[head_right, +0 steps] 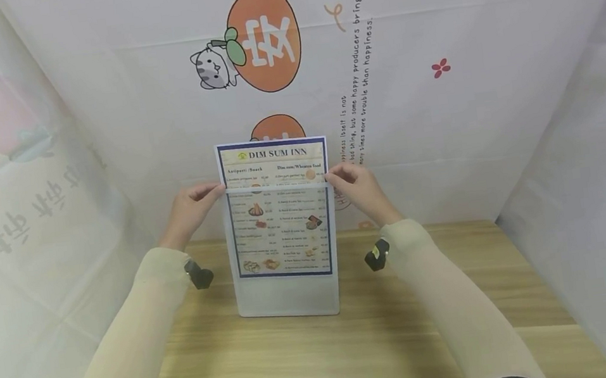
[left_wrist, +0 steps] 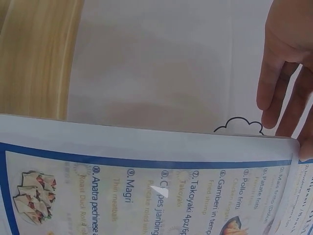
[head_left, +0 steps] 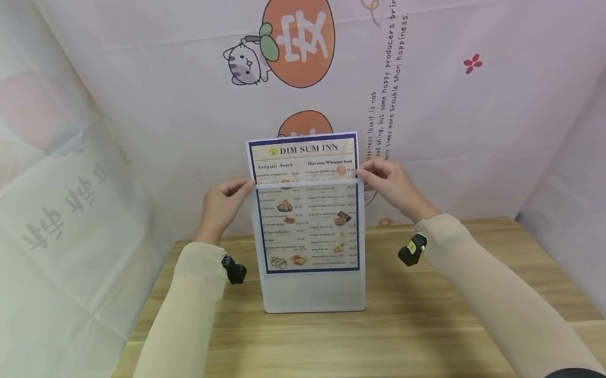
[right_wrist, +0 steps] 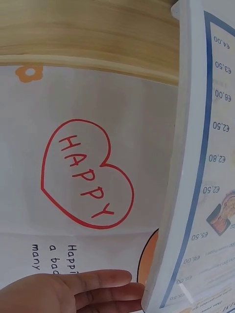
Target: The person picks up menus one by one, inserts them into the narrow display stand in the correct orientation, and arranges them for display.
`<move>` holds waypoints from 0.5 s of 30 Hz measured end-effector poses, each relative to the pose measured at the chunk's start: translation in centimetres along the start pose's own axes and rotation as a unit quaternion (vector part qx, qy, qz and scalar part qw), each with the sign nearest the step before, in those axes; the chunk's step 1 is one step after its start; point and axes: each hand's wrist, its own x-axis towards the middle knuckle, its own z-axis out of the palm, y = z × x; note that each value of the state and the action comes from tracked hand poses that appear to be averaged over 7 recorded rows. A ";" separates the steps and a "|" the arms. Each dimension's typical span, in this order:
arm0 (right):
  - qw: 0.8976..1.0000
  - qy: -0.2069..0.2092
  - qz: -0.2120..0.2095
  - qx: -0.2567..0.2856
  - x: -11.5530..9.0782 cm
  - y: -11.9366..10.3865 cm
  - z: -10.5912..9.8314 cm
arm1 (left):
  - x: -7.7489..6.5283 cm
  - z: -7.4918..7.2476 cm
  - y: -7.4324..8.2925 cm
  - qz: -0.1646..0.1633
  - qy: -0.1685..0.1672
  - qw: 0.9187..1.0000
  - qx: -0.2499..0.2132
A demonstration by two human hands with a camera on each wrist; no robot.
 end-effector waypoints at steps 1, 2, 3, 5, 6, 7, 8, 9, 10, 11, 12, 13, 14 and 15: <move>1.000 -0.001 0.000 0.001 0.0 0.0 0.0 | 0.0 0.0 0.0 0.000 0.001 1.000 0.000; 1.000 -0.001 0.000 0.002 0.0 0.1 0.0 | -0.1 0.0 0.0 0.000 0.001 1.000 0.000; 1.000 -0.002 0.000 0.002 0.0 0.1 -0.1 | -0.1 0.0 0.0 0.000 0.001 1.000 0.001; 1.000 -0.003 0.002 0.001 0.0 0.1 -0.1 | -0.1 0.0 0.1 0.001 -0.001 1.000 0.004; 1.000 -0.003 0.003 -0.001 0.0 0.1 -0.2 | -0.1 0.0 0.1 0.002 -0.003 1.000 0.005; 1.000 -0.004 0.005 -0.001 0.1 0.0 -0.2 | 0.0 0.0 0.2 0.003 -0.004 1.000 0.006; 1.000 -0.002 0.006 0.000 0.2 0.0 -0.3 | 0.0 0.0 0.3 0.006 -0.006 1.000 0.008; 1.000 -0.001 0.007 0.001 0.2 -0.1 -0.3 | 0.0 0.0 0.4 0.007 -0.008 1.000 0.008; 1.000 0.001 0.009 0.002 0.3 -0.1 -0.4 | 0.1 0.0 0.5 0.008 -0.010 1.000 0.008; 1.000 0.003 0.010 0.006 0.4 -0.2 -0.5 | 0.2 0.1 0.6 0.008 -0.010 1.000 0.008; 1.000 0.006 0.011 0.007 0.5 -0.3 -0.5 | 0.2 0.1 0.7 0.009 -0.011 1.000 0.005; 1.000 0.007 0.011 0.009 0.6 -0.4 -0.6 | 0.3 0.1 0.9 0.010 -0.011 1.000 0.004; 1.000 0.007 0.011 0.010 0.7 -0.6 -0.6 | 0.4 0.1 1.0 0.010 -0.010 1.000 0.002; 1.000 0.007 0.011 0.012 0.8 -0.8 -0.6 | 0.5 0.2 1.2 0.010 -0.009 1.000 0.001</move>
